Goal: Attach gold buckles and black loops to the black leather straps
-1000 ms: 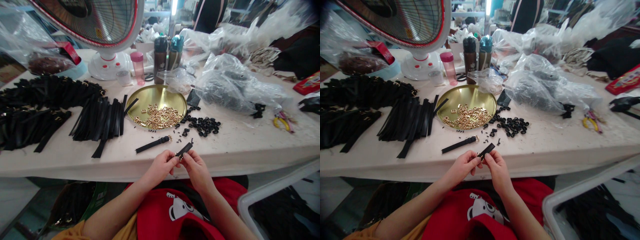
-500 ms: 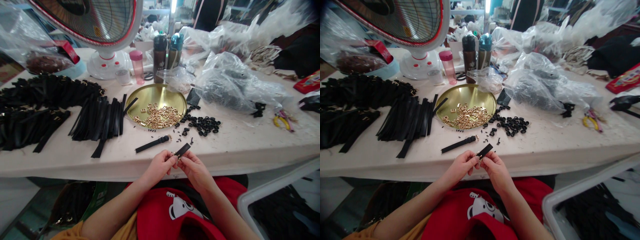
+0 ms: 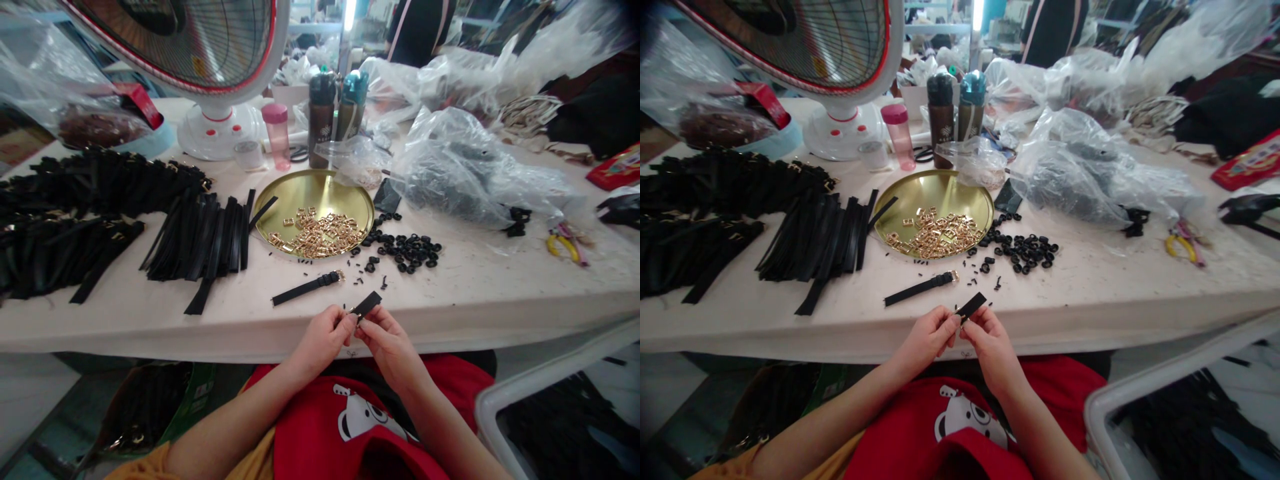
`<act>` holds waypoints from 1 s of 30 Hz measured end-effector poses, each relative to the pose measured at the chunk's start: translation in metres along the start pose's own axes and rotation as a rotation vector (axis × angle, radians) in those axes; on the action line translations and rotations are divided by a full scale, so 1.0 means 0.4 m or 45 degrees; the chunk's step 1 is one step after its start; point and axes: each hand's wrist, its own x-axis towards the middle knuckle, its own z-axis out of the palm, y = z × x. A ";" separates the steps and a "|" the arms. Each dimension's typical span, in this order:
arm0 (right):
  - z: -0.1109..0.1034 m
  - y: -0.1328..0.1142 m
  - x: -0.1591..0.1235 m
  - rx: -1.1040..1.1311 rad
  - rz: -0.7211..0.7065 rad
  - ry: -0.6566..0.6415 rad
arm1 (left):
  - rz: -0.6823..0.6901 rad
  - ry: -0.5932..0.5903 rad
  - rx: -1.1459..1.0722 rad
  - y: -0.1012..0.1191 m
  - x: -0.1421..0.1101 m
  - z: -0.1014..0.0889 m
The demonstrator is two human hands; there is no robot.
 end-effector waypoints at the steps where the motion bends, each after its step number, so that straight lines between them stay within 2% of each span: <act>1: -0.001 0.000 0.000 -0.027 -0.012 0.011 | 0.018 0.009 0.041 0.002 -0.001 -0.001; 7: -0.005 -0.003 0.001 -0.020 0.039 0.015 | 0.058 0.026 0.174 0.009 -0.003 -0.010; 14: -0.004 0.001 0.009 0.035 0.103 0.008 | 0.056 0.001 0.183 0.006 0.007 -0.014; 22: 0.011 0.002 0.017 -0.051 0.052 0.049 | 0.042 -0.031 0.131 0.012 0.018 -0.030; 26: 0.000 -0.007 0.028 0.027 0.146 -0.016 | 0.022 -0.141 0.042 0.018 0.020 -0.037; 30: -0.011 -0.008 0.038 0.105 0.302 -0.097 | -0.039 -0.144 -0.094 0.013 0.024 -0.034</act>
